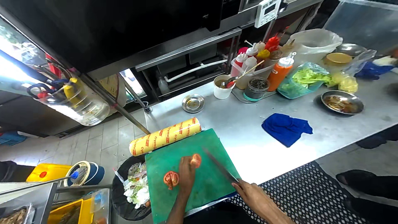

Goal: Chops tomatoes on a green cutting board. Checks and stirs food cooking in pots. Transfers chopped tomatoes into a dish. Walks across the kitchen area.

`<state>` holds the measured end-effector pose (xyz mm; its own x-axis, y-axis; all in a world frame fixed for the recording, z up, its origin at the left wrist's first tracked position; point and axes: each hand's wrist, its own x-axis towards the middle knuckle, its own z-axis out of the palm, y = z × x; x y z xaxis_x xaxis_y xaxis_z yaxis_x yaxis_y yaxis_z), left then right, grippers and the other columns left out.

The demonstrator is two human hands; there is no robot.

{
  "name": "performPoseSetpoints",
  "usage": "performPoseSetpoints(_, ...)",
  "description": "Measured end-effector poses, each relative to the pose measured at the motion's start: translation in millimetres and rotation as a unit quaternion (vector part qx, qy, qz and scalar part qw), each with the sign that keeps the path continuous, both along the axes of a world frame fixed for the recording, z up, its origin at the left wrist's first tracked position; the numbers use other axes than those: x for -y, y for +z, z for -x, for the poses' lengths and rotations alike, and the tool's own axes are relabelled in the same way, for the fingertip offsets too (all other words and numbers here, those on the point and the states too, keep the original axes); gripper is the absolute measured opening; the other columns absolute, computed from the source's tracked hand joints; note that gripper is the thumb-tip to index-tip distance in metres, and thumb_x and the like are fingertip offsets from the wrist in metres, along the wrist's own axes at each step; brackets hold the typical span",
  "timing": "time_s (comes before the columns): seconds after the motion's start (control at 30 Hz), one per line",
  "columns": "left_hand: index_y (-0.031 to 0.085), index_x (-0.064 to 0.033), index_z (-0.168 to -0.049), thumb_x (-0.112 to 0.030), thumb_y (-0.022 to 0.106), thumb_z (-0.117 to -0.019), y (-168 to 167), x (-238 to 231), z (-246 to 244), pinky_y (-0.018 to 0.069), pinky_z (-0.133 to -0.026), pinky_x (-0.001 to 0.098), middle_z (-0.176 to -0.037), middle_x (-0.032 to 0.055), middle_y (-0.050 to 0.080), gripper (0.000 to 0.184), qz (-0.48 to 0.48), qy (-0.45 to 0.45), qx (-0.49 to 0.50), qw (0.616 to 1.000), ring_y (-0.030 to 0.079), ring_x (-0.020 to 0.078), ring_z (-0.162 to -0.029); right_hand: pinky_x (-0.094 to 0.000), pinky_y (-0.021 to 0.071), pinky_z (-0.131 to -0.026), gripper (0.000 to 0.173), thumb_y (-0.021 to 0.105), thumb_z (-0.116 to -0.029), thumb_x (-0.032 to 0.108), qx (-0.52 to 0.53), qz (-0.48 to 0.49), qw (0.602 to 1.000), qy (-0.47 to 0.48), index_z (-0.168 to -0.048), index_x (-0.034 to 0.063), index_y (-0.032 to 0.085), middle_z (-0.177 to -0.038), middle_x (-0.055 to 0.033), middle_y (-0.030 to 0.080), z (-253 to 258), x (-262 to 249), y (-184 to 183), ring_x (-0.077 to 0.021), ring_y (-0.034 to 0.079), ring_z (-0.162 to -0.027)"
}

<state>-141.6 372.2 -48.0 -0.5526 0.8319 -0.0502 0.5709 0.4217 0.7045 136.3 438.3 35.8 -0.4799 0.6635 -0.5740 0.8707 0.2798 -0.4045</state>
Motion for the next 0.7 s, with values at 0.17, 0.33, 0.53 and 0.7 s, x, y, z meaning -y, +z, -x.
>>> performPoseSetpoints(0.17,0.07,-0.006,-0.116,-0.018,0.061,-0.0975,-11,7,-2,0.0587,-0.091,0.0352,-0.115,0.0118,0.068,0.024,-0.036,-0.024,-0.052,0.998,0.068,0.0212,-0.103,-0.0571,0.0558,-0.085,0.049,0.033,-0.1106,0.046,0.056,0.009,0.996,0.072,-0.125,0.0083,0.06,-0.105,-0.0213,0.069,69,-19,27,-0.0408,0.069,-0.102)
performPoseSetpoints(0.33,0.071,-0.0066,-0.115,-0.017,0.061,-0.0956,-9,5,-2,0.0562,-0.096,0.037,-0.115,0.0112,0.069,0.025,-0.036,-0.042,-0.093,0.994,0.067,0.0245,-0.108,-0.0575,0.0561,-0.087,0.044,0.034,-0.1112,0.04,0.079,-0.013,0.988,0.134,-0.129,0.008,0.058,-0.112,-0.0228,0.068,117,-27,25,-0.0422,0.068,-0.108)
performPoseSetpoints(0.53,0.072,-0.0095,-0.113,-0.021,0.061,-0.0946,-12,2,-2,0.0552,-0.097,0.0375,-0.114,0.0099,0.07,0.025,-0.032,-0.034,-0.123,0.991,0.066,0.0253,-0.111,-0.0579,0.0567,-0.086,0.041,0.034,-0.1111,0.037,0.122,-0.03,0.983,0.131,-0.129,0.0082,0.058,-0.112,-0.0233,0.069,105,-15,4,-0.043,0.068,-0.108)
performPoseSetpoints(0.7,0.073,-0.0088,-0.115,-0.022,0.064,-0.0945,-18,4,2,0.0571,-0.095,0.0372,-0.114,0.0105,0.069,0.025,-0.037,-0.02,-0.091,0.995,0.067,0.0236,-0.107,-0.0586,0.057,-0.084,0.041,0.038,-0.1101,0.037,0.179,0.003,0.974,0.136,-0.129,0.0079,0.058,-0.112,-0.0241,0.069,45,-3,13,-0.0442,0.069,-0.106)
